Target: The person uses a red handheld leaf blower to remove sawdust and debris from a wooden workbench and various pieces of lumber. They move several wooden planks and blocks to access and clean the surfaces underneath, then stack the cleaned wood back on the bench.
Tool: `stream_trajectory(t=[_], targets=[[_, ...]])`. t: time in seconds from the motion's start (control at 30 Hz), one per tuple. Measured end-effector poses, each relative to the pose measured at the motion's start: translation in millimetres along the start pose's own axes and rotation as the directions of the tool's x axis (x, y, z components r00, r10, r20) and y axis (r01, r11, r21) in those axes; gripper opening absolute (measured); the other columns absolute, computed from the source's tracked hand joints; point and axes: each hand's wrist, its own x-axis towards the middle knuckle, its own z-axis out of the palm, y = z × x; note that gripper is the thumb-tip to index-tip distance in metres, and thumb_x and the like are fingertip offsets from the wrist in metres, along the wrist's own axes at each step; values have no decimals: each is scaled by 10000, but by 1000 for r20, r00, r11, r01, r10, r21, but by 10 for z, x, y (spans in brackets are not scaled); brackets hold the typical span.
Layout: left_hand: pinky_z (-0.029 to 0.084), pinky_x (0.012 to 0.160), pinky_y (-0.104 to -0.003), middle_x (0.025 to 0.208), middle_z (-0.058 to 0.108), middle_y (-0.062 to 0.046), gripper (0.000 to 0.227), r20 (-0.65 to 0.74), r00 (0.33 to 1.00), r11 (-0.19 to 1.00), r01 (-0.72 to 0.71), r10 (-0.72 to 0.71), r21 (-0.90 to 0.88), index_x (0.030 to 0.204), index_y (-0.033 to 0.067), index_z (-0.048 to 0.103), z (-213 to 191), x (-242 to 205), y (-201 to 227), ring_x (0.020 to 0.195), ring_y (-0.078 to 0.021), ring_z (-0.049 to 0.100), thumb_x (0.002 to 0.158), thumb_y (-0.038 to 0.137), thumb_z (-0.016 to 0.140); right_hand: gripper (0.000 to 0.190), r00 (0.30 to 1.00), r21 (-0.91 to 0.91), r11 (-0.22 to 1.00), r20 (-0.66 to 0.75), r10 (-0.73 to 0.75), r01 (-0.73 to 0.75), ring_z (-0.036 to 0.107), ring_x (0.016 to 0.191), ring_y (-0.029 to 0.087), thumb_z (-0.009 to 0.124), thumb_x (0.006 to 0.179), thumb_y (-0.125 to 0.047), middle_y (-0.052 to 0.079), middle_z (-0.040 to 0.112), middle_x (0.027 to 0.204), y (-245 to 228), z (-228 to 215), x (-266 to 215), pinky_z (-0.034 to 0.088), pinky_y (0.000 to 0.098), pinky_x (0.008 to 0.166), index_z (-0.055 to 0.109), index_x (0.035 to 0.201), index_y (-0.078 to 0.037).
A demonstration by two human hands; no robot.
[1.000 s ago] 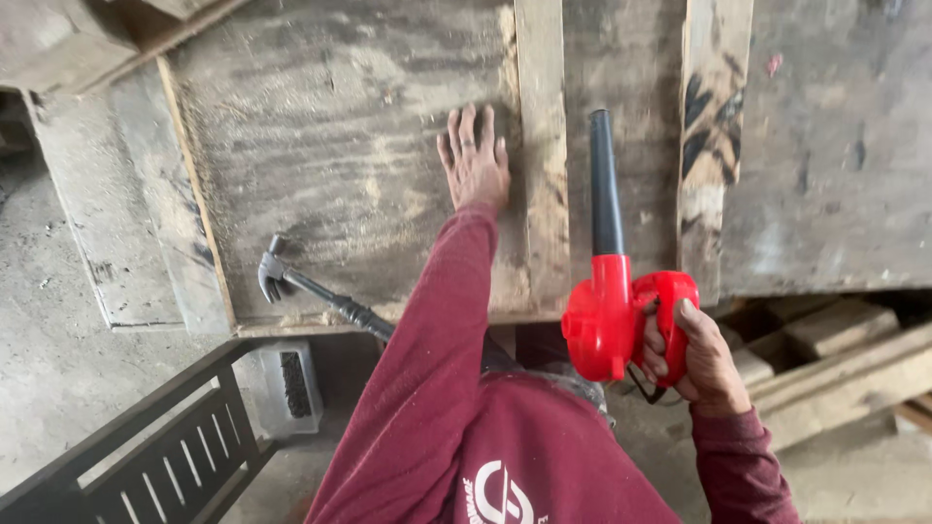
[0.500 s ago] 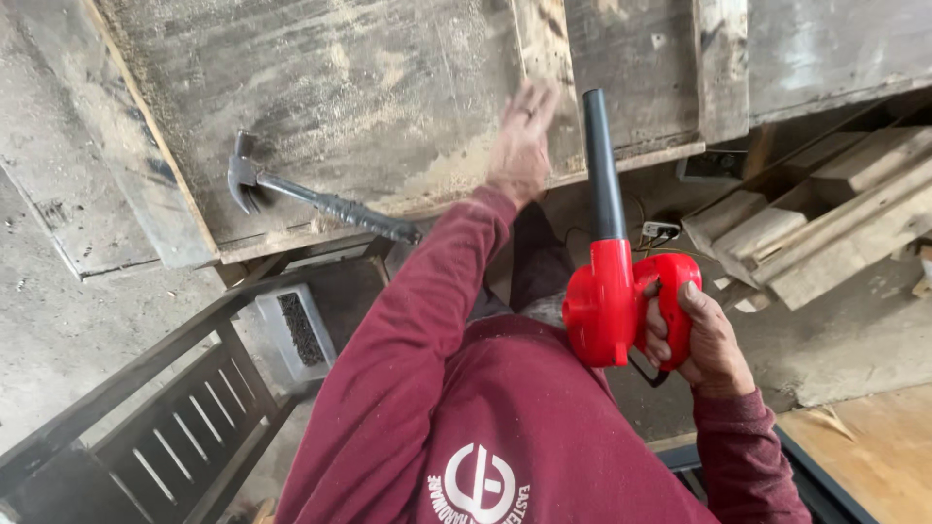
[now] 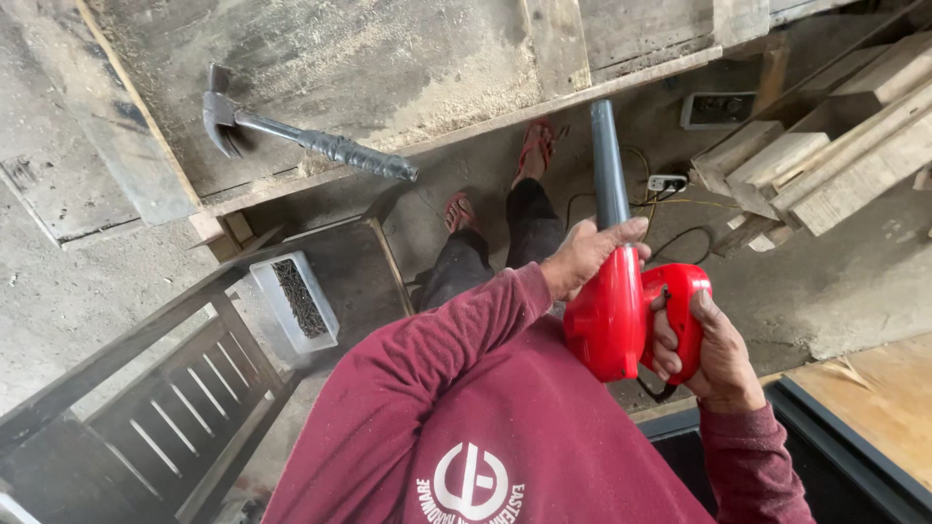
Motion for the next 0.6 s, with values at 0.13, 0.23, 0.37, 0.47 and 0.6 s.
stream_trajectory(t=[0.13,0.23,0.37,0.47,0.6], targets=[[622,595,-365,876,740,-164,552,-5,999,999,-44,44,5,992,-35,647,64,-86,-49,676,-177,715,883,495,752,577,1000,-96,995,-1,13,-13,468,446,157,604,983,-568,56,504,655,-137,-52,-23,434,316,421,574,1155,-18],[622,598,-360,872,744,-172,583,-23,994,994,-102,103,29,982,-54,656,76,-121,-7,662,-181,715,904,519,728,576,997,-156,985,-8,74,-74,471,444,172,591,964,-576,62,502,651,-283,-44,45,433,317,413,572,1133,-26],[622,590,-368,877,744,-155,553,-20,992,993,-120,121,14,1000,-6,621,72,-126,40,658,-178,711,887,528,713,568,994,-215,970,-27,109,-112,465,434,173,573,964,-578,60,500,646,-418,-22,73,433,325,403,578,1118,-32],[624,599,-367,871,747,-173,561,-26,989,989,-145,145,4,998,-32,651,57,-115,68,659,-188,718,902,518,718,570,993,-256,960,-16,115,-116,473,444,181,563,985,-564,64,497,648,-484,21,102,435,323,422,586,1117,-9],[629,589,-363,862,747,-172,563,-43,988,989,-149,148,-14,996,-29,653,16,-134,16,652,-187,723,907,525,709,566,988,-282,948,-11,151,-148,485,443,187,547,991,-554,65,504,647,-511,61,132,434,323,415,594,1114,-4]])
